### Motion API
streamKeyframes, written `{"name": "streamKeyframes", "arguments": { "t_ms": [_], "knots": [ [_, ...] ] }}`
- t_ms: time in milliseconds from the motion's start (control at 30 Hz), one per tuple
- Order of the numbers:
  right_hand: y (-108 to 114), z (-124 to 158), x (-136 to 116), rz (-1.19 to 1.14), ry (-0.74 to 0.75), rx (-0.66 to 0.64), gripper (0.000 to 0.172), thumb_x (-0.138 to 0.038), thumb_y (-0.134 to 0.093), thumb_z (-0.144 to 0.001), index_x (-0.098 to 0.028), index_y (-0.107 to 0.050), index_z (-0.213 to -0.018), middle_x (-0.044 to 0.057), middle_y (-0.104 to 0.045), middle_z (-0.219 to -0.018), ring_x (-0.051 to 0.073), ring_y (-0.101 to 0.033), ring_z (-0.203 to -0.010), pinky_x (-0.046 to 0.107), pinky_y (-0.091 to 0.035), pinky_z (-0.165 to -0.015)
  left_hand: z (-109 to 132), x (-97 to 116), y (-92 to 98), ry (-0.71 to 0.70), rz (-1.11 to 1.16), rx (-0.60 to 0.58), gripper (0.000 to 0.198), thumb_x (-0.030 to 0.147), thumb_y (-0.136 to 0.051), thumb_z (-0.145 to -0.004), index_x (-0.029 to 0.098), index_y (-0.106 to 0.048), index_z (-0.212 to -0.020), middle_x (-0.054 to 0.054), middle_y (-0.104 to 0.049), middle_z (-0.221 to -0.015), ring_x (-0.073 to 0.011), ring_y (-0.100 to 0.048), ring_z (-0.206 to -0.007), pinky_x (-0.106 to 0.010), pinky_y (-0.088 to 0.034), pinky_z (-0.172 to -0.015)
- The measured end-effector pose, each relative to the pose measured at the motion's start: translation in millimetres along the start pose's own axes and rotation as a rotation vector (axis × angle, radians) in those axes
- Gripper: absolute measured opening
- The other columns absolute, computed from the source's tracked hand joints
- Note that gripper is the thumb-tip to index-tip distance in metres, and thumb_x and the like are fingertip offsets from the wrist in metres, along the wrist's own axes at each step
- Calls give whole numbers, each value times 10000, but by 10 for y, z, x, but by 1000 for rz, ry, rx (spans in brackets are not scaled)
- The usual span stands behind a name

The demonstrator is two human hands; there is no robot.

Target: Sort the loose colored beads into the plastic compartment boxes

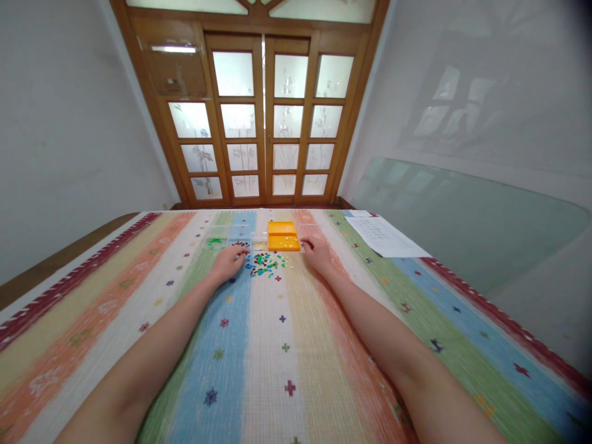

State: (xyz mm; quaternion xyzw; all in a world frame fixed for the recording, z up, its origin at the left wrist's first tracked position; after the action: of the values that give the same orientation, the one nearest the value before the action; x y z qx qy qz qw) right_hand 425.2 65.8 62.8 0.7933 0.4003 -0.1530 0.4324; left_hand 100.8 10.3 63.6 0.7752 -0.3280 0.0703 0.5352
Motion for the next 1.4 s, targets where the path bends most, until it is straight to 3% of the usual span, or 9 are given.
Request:
{"name": "streamKeyframes", "arguments": {
  "t_ms": [133,233,533,733,900,1100,1233,1400],
  "knots": [
    [-138,78,-273,40,108,-88,230,-146,-568,-932,-205,-765,-1036,79,-779,-1053,231,-690,-990,363,-506,-931,63,485,-194,-231,-103,-98,301,287,-513,-1001,216,-765,-1149,-86,-734,-1196,-257,-616,-1174,-437,-460,-1097],
    [-275,159,-483,81,185,-205,215,-134,-581,-953,-199,-761,-1051,81,-772,-1054,222,-680,-973,332,-501,-874,119,697,-303,-317,-141,-147,303,289,-530,-1014,239,-750,-1217,-81,-702,-1285,-254,-577,-1242,-446,-436,-1135],
    [-571,399,-959,168,434,-399,228,-181,-595,-1002,-209,-735,-1180,98,-716,-1161,230,-604,-1129,362,-455,-998,172,851,-395,-393,-205,-193,306,261,-544,-1007,245,-733,-1246,-74,-695,-1298,-252,-553,-1280,-453,-408,-1176],
    [-485,317,-821,188,341,-365,206,-108,-594,-939,-189,-744,-1054,81,-707,-1053,220,-599,-1021,337,-449,-924,183,885,-379,-405,-205,-194,295,250,-543,-1002,244,-742,-1221,-67,-695,-1303,-246,-545,-1294,-449,-401,-1186],
    [-465,330,-723,144,333,-485,175,-116,-650,-849,-187,-739,-982,58,-677,-1022,204,-605,-963,297,-448,-839,196,930,-375,-417,-187,-208,321,228,-529,-997,238,-742,-1237,-75,-692,-1313,-254,-545,-1296,-450,-407,-1180],
    [-525,364,-786,136,373,-518,68,-222,-694,-906,-192,-745,-938,65,-674,-1001,208,-608,-945,308,-451,-835,204,991,-384,-407,-146,-243,347,250,-532,-998,252,-722,-1288,-81,-696,-1312,-263,-554,-1296,-460,-408,-1177],
    [-519,336,-782,119,352,-482,76,-203,-666,-932,-191,-740,-915,65,-697,-976,203,-616,-925,305,-450,-828,226,1038,-403,-412,-161,-263,351,283,-518,-1019,248,-705,-1313,-86,-686,-1333,-261,-543,-1321,-453,-393,-1182],
    [-371,212,-601,10,131,-333,105,-202,-606,-944,-186,-705,-914,35,-719,-862,173,-612,-772,276,-436,-719,258,1060,-470,-412,-187,-287,389,331,-487,-1041,248,-653,-1383,-84,-657,-1393,-257,-519,-1361,-441,-377,-1191]
  ]
}}
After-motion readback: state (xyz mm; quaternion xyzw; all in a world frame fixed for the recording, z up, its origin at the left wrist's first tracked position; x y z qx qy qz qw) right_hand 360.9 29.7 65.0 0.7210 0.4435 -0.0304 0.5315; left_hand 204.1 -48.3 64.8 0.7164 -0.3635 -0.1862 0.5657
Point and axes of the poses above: each hand's wrist, its own z-axis away from the middle knuckle, its own y-axis out of the back of the hand, x = y × z, the point moved 10 cm from there along -z, towards the middle knuckle
